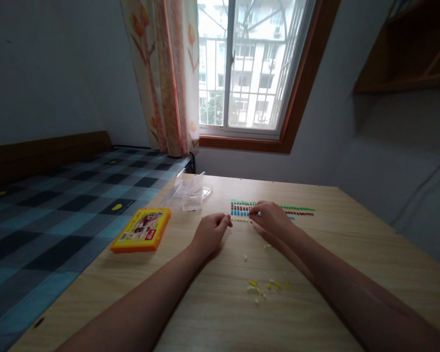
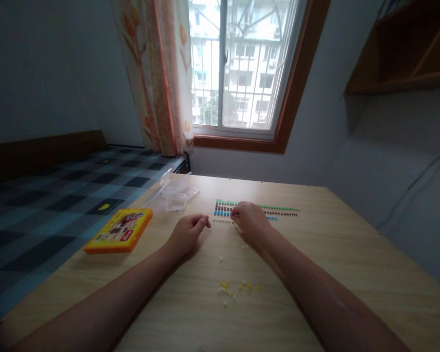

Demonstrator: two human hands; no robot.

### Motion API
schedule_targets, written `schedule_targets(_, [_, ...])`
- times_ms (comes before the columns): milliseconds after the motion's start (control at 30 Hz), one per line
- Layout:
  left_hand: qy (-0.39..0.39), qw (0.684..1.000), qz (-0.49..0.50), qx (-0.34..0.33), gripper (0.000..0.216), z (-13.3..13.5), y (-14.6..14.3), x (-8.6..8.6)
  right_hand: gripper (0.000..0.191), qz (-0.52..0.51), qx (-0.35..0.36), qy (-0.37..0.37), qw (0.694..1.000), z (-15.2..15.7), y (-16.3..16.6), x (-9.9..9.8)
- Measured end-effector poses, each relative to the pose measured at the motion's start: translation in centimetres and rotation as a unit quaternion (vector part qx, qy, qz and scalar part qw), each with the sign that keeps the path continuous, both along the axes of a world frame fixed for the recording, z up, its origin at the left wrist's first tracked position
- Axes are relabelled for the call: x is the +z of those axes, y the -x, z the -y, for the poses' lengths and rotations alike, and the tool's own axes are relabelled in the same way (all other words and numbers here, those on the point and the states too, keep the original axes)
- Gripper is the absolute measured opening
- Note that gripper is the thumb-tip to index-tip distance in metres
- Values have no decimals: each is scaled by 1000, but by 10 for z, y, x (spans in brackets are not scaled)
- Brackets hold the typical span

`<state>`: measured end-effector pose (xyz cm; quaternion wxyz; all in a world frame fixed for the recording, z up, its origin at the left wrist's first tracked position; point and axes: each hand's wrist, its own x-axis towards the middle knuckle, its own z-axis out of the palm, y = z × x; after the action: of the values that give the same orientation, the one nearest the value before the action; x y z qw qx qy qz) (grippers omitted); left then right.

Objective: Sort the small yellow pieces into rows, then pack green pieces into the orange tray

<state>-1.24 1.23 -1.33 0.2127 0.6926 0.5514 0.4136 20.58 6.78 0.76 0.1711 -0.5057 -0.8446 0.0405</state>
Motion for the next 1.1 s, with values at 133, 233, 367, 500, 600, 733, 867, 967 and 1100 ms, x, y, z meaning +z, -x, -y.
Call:
schedule_targets(133, [-1, 1000, 2, -3, 47, 1, 0, 1, 17, 12, -9, 22, 1000, -1, -6, 2])
schedule_targets(233, [-3, 1000, 0, -3, 47, 1, 0, 2, 16, 23, -12, 40, 999, -1, -7, -1])
schedule_targets(367, [0, 1000, -5, -2, 46, 1, 0, 2, 18, 30, -14, 41, 999, 0, -5, -5])
schedule_targets(500, [-2, 1000, -4, -1, 46, 1, 0, 1, 20, 33, -16, 38, 999, 2, -4, -3])
schedule_targets(600, [-3, 1000, -4, -3, 46, 2, 0, 2, 20, 35, -14, 38, 999, 4, -4, -1])
schedule_targets(733, [-2, 1000, -5, -4, 46, 2, -1, 3, 20, 38, -18, 35, 999, 4, -2, -1])
schedule_targets(867, [-2, 1000, -6, -4, 46, 2, -1, 2, 21, 42, -22, 26, 999, 5, -1, -3])
schedule_targets(967, [0, 1000, -2, -5, 46, 1, -1, 2, 20, 44, -21, 25, 999, 5, -1, -4])
schedule_targets(1100, [3, 1000, -2, -4, 46, 1, -1, 2, 20, 35, -20, 26, 999, 5, -4, -3])
